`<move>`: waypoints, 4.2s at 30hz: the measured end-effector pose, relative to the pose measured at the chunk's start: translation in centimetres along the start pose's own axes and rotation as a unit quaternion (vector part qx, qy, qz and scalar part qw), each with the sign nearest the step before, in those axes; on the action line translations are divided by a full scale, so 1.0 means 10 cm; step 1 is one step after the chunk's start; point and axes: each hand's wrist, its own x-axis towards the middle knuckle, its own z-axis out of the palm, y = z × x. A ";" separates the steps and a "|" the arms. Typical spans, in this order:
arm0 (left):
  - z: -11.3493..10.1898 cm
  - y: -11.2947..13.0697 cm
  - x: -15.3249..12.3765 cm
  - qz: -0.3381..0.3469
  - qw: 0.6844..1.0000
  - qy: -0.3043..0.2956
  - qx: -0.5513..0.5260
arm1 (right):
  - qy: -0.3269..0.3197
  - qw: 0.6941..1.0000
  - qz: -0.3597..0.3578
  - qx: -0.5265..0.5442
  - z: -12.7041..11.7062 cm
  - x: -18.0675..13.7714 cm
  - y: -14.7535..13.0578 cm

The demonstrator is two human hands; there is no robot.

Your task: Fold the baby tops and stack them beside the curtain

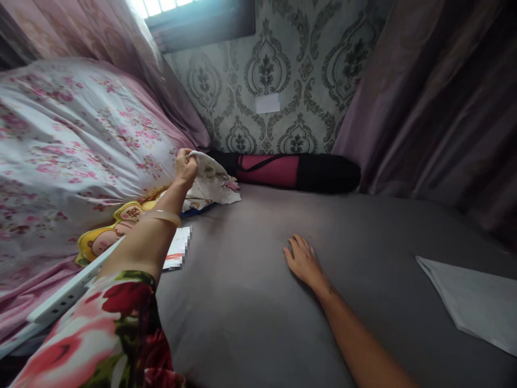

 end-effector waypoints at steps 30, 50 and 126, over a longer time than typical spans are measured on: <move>0.15 1.70 -1.18 0.293 0.866 -0.388 -0.114 | 0.106 0.891 0.057 0.438 -1.60 -0.15 0.15; 0.87 1.60 -2.39 0.153 0.803 -0.526 -0.235 | -0.216 0.919 -0.005 0.329 -1.52 -0.25 0.71; -0.30 1.85 -1.33 0.092 0.896 -0.364 -0.238 | 0.078 0.940 0.000 0.333 -2.47 0.09 0.12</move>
